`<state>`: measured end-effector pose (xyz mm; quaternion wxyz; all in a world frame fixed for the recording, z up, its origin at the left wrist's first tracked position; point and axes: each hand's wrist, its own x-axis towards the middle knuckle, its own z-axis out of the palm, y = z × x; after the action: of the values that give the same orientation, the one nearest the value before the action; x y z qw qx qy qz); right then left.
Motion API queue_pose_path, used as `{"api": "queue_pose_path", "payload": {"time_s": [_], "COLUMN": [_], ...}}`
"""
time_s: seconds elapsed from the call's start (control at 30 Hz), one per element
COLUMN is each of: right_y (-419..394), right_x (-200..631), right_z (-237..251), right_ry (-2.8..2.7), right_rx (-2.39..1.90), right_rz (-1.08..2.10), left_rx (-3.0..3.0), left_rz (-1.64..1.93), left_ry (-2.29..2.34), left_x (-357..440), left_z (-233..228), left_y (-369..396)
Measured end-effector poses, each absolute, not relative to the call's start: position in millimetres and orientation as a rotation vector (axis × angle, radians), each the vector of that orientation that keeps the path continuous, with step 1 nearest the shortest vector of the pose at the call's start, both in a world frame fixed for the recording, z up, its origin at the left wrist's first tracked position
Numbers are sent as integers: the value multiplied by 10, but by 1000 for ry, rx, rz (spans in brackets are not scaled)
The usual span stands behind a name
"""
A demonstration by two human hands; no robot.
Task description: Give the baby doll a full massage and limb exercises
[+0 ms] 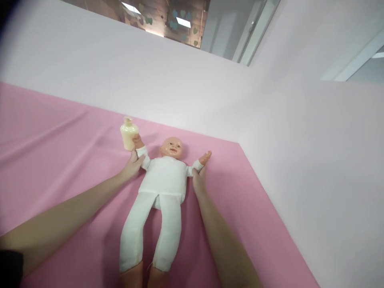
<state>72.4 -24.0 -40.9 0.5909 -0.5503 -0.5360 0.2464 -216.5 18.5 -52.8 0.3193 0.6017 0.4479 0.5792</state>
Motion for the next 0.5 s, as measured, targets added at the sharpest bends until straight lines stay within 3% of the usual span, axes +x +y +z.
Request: {"api": "queue_pose_path", "payload": {"time_s": [0.27,0.5], "right_y": [-214,-275], "right_x": [765,695], "right_z": [-400,-397], "right_ry": [-1107,-1268], "right_rx": [-1262,-1298], "right_rz": [618,632], "left_rx": [1333,1770], "left_rz": [1582,1447], "left_ry": [1277,1177], "left_x": [-2226,-2144], "left_z": [-593,-446], "left_y": [300,103]}}
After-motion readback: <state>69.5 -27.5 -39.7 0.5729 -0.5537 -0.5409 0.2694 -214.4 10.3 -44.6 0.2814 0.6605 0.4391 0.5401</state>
